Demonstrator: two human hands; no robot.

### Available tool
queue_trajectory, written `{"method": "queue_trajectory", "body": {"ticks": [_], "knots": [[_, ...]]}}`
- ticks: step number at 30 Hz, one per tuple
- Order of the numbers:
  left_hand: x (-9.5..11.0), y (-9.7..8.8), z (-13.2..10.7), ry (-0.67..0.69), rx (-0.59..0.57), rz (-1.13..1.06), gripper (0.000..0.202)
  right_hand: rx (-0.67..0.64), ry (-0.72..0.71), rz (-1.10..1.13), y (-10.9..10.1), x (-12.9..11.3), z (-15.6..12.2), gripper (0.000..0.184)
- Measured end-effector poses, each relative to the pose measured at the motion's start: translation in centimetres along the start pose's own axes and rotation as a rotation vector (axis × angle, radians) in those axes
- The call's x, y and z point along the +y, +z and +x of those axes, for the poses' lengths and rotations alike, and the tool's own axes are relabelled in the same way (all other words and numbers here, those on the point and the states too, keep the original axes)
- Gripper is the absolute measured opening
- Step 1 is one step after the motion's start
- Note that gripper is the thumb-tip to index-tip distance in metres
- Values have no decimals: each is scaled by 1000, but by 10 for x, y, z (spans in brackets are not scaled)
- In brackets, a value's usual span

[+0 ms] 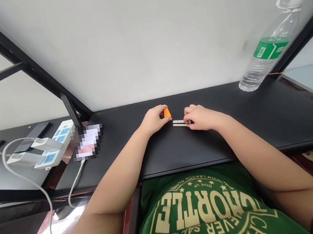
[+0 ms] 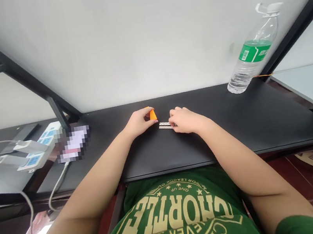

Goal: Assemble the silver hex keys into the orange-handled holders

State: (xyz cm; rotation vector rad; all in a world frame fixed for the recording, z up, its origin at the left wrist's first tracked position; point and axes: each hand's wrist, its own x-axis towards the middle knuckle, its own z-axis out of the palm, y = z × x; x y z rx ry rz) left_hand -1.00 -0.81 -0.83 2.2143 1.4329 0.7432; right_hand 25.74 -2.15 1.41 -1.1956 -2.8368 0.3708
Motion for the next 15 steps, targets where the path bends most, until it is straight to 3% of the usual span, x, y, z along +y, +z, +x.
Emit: {"method": "queue_trajectory", "body": {"ticks": [10, 15], "knots": [[-2, 1, 0, 14, -6, 49, 51, 85, -37, -195, 4, -10, 0, 23], [1, -2, 0, 28, -14, 95, 51, 182, -32, -27, 3, 0, 2, 15]]}}
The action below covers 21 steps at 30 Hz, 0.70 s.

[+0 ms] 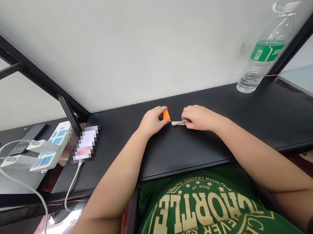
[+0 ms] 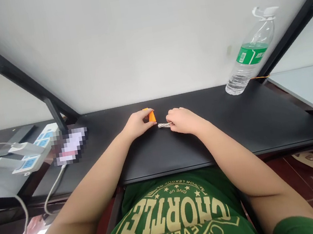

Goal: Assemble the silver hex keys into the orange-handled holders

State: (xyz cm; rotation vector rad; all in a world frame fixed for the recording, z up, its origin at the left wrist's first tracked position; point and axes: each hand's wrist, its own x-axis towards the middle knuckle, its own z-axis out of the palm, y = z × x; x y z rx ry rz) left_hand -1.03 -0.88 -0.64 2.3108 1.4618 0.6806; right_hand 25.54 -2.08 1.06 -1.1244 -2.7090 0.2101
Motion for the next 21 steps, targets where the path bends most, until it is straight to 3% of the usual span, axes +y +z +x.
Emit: {"method": "queue_trajectory", "body": {"ticks": [4, 8, 15, 21], "knots": [[2, 0, 0, -15, 18, -3, 49, 124, 58, 287, 0, 8, 2, 20], [4, 0, -1, -5, 56, -37, 46, 215, 148, 407, 0, 10, 3, 19], [3, 1, -1, 5, 90, -75, 43, 220, 354, 575, -3, 6, 2, 19], [3, 1, -1, 14, 66, -25, 45, 172, 376, 706, -1, 7, 3, 18]]}}
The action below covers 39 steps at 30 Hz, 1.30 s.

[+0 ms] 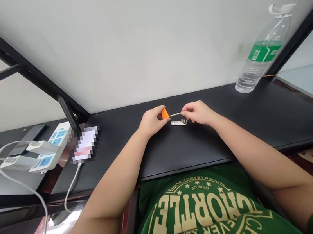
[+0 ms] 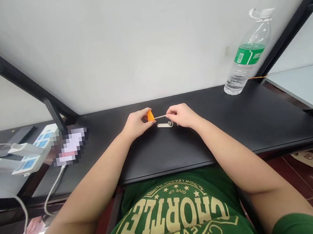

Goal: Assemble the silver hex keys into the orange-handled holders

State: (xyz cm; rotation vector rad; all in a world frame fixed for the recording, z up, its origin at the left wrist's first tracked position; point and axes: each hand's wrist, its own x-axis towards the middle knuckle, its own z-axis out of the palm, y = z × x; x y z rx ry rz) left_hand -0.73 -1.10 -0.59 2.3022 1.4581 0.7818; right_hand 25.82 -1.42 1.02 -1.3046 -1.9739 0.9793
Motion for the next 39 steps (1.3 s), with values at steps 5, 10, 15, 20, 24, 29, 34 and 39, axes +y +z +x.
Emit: {"method": "queue_trajectory", "body": {"ticks": [5, 10, 15, 20, 24, 29, 34, 39], "knots": [[6, -1, -2, 38, 12, 64, 37, 40, -24, -69, -1, 4, 3, 20], [9, -3, -3, 31, 13, 75, 32, -6, -44, -71, -4, 5, 2, 22], [16, 0, -5, 93, -8, 52, 24, -71, -118, -98, 7, 1, 1, 21], [24, 2, -7, 156, -14, 79, 16, -120, -118, 50, 32, -5, 4, 32], [17, -2, -5, 71, 13, 48, 30, -102, -164, -93, 21, -5, 3, 28], [2, -2, -1, -3, 18, 42, 39, -313, -190, -486, -2, -1, -3, 6], [2, 1, -1, -4, -1, 60, 40, -361, -132, -717, 4, -18, -13, 14], [6, 0, -1, 8, -16, 119, 41, -239, -191, -630, 4, -19, -12, 7]]}}
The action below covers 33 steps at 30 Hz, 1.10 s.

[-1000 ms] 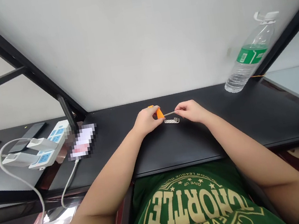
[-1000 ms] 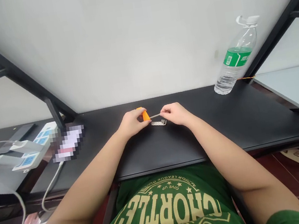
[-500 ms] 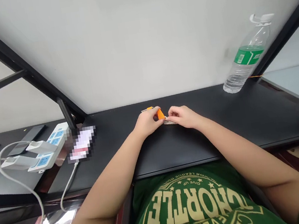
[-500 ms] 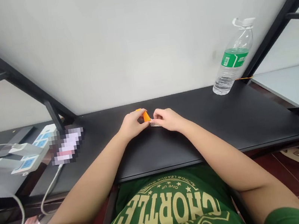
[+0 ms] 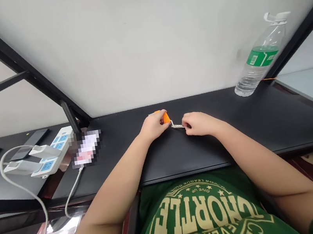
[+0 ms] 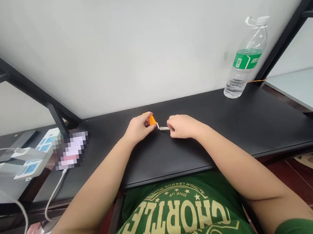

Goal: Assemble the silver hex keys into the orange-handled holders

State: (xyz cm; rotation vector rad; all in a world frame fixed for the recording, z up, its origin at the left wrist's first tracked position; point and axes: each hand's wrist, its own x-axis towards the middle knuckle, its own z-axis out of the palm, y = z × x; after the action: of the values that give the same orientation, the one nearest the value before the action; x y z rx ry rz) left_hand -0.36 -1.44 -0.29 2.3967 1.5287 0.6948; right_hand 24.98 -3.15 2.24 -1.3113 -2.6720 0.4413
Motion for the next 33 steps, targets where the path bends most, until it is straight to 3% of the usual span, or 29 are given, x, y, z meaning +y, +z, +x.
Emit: {"method": "queue_trajectory", "body": {"ticks": [5, 10, 20, 33], "knots": [[0, 0, 1, -11, -6, 35, 44, 207, 37, 349, 1, 21, 5, 11], [-1, 2, 1, -10, -9, 33, 44, 367, 118, 620, 4, 21, 7, 19], [4, 2, 0, -11, 21, -45, 50, 382, 181, 779, 11, 17, 10, 18], [4, 4, -1, -10, 43, 2, 51, 338, 204, 761, 7, 19, 8, 28]]}}
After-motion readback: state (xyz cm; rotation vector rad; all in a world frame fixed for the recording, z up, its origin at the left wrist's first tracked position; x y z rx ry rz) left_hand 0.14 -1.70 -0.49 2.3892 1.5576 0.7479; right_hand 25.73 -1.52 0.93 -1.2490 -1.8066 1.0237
